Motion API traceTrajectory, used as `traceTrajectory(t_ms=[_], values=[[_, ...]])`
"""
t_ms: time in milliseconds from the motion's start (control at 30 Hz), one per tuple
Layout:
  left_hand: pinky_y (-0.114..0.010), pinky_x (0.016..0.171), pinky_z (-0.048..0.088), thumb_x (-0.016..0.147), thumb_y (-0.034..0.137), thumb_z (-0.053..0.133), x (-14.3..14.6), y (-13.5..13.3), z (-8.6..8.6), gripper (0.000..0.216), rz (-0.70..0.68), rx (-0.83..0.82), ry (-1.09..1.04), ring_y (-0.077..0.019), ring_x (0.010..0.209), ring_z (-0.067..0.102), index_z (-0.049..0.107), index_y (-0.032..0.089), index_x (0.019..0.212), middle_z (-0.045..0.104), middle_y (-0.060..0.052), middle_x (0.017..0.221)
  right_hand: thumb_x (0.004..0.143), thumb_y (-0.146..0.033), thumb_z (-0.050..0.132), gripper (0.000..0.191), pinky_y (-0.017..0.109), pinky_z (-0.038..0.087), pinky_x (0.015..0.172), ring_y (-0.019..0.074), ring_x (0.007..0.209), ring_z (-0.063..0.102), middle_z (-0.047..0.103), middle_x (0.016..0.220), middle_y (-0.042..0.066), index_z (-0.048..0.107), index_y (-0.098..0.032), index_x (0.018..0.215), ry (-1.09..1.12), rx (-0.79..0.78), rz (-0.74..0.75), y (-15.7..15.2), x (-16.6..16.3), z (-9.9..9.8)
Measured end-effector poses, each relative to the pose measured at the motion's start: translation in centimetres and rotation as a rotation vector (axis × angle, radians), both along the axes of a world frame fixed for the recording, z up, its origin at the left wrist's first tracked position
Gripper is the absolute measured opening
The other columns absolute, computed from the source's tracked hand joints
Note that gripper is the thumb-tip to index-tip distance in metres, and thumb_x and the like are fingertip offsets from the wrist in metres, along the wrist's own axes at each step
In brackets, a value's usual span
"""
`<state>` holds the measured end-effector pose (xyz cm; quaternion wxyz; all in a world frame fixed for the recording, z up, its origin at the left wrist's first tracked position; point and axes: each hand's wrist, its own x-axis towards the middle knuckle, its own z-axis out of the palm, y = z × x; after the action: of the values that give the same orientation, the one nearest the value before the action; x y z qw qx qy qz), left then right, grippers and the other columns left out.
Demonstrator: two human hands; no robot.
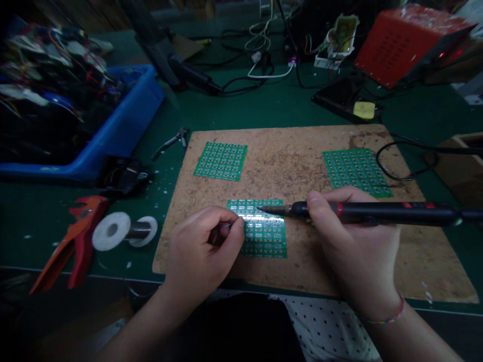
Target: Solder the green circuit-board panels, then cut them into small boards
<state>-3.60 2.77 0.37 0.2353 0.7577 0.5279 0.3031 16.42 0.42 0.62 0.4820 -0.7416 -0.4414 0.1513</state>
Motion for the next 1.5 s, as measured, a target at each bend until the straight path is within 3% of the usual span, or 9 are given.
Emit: traceTrajectory(t_ms=[933, 1167, 1500], values=[[-0.026, 0.06, 0.038, 0.087, 0.021, 0.056, 0.2, 0.08, -0.12, 0.015, 0.004, -0.007, 0.023, -0.0117, 0.064, 0.054, 0.061, 0.019, 0.073, 0.059, 0.001, 0.067, 0.078, -0.039, 0.07, 0.021, 0.026, 0.034, 0.049, 0.0072, 0.05, 0.048, 0.058, 0.058, -0.006, 0.064, -0.022, 0.068, -0.047, 0.0, -0.016, -0.06, -0.07, 0.09], [-0.026, 0.059, 0.038, 0.085, 0.02, 0.058, 0.15, -0.01, 0.16, 0.015, 0.023, 0.02, -0.016, -0.0104, 0.06, 0.052, 0.06, 0.019, 0.071, 0.056, 0.003, 0.063, 0.078, -0.039, 0.071, 0.022, 0.027, 0.033, 0.05, 0.0087, 0.053, 0.049, 0.058, 0.059, -0.005, 0.062, -0.022, 0.067, 0.079, 0.052, -0.062, 0.04, -0.23, 0.07], [-0.027, 0.062, 0.039, 0.087, 0.021, 0.056, 0.22, 0.11, -0.06, 0.014, -0.024, -0.002, 0.016, -0.0119, 0.065, 0.055, 0.062, 0.019, 0.075, 0.061, 0.001, 0.069, 0.078, -0.039, 0.071, 0.022, 0.028, 0.033, 0.051, 0.0086, 0.054, 0.048, 0.057, 0.06, -0.005, 0.063, -0.021, 0.067, 0.069, 0.025, -0.047, -0.01, -0.16, 0.07]])
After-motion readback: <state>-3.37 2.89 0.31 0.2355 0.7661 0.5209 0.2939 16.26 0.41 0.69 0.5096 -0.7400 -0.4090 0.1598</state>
